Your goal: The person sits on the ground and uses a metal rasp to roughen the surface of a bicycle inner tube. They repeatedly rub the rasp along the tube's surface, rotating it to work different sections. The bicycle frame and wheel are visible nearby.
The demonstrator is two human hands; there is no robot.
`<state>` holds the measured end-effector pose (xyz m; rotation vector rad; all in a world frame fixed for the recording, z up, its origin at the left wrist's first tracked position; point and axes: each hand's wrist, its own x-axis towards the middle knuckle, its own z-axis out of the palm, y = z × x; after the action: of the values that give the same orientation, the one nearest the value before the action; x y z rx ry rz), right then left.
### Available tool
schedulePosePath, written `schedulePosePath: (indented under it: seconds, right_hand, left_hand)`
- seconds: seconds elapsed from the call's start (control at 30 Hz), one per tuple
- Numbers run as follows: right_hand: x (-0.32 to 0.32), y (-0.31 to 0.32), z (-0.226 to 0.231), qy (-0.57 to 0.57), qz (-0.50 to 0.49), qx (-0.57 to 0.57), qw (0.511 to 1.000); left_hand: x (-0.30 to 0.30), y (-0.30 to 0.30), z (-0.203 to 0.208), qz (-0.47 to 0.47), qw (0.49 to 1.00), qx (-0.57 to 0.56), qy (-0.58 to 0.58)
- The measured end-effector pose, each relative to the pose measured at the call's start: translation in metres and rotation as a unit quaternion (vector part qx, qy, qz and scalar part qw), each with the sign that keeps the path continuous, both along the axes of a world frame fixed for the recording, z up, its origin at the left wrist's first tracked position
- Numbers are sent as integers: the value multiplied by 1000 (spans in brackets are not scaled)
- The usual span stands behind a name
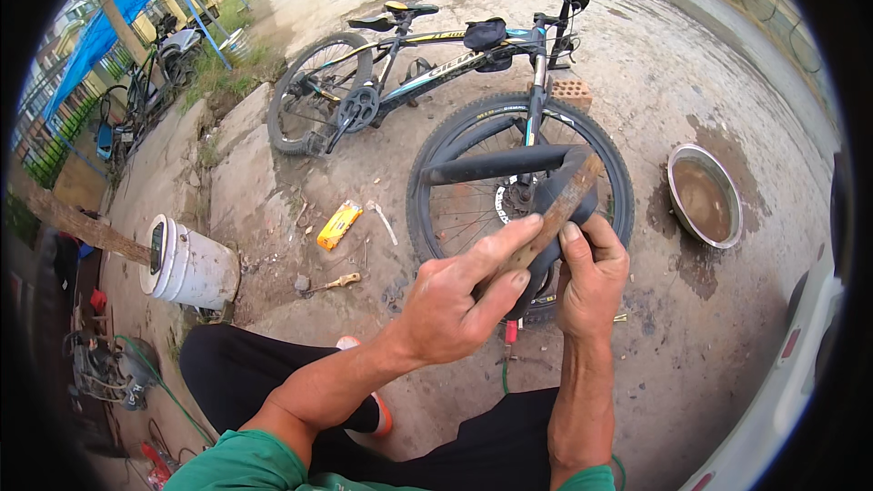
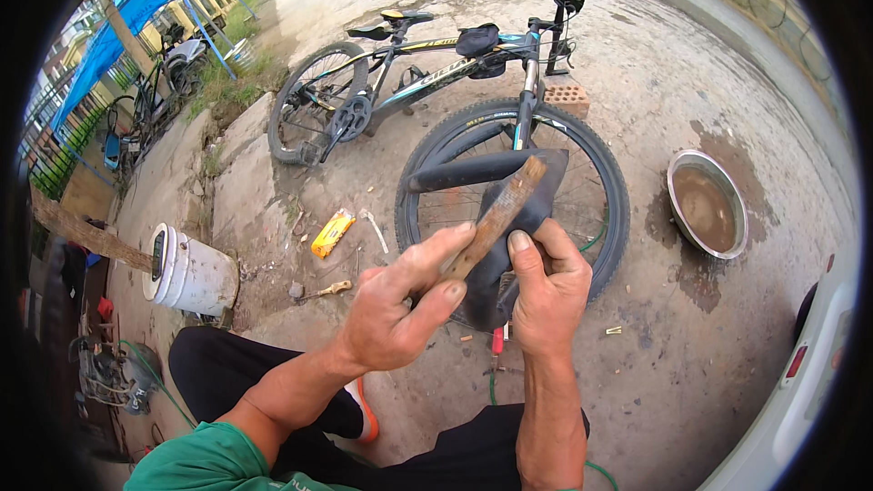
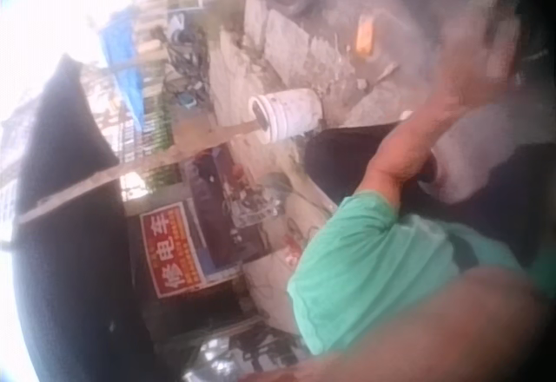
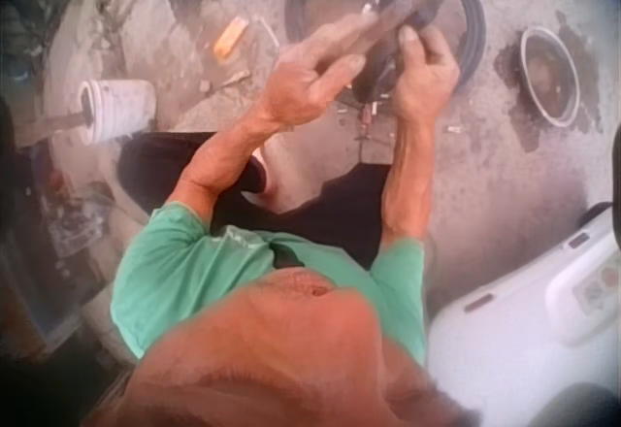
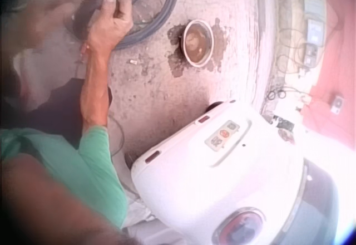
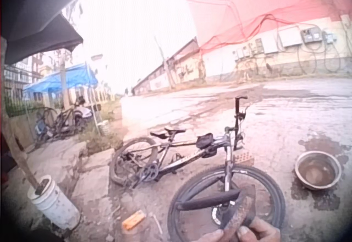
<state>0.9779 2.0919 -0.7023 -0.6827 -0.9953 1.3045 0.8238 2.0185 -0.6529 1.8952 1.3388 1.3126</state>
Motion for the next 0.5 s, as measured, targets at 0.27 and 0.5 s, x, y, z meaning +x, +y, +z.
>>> schedulePosePath:
  seconds: [0.27,0.5]
  right_hand:
    - [2,4,-11,-22,32,12,999]
    - [6,7,-8,37,22,-26,999]
  left_hand:
    - [10,44,8,16,1000,-16,8]
    - [-7,4,8,20,994,-101,-18]
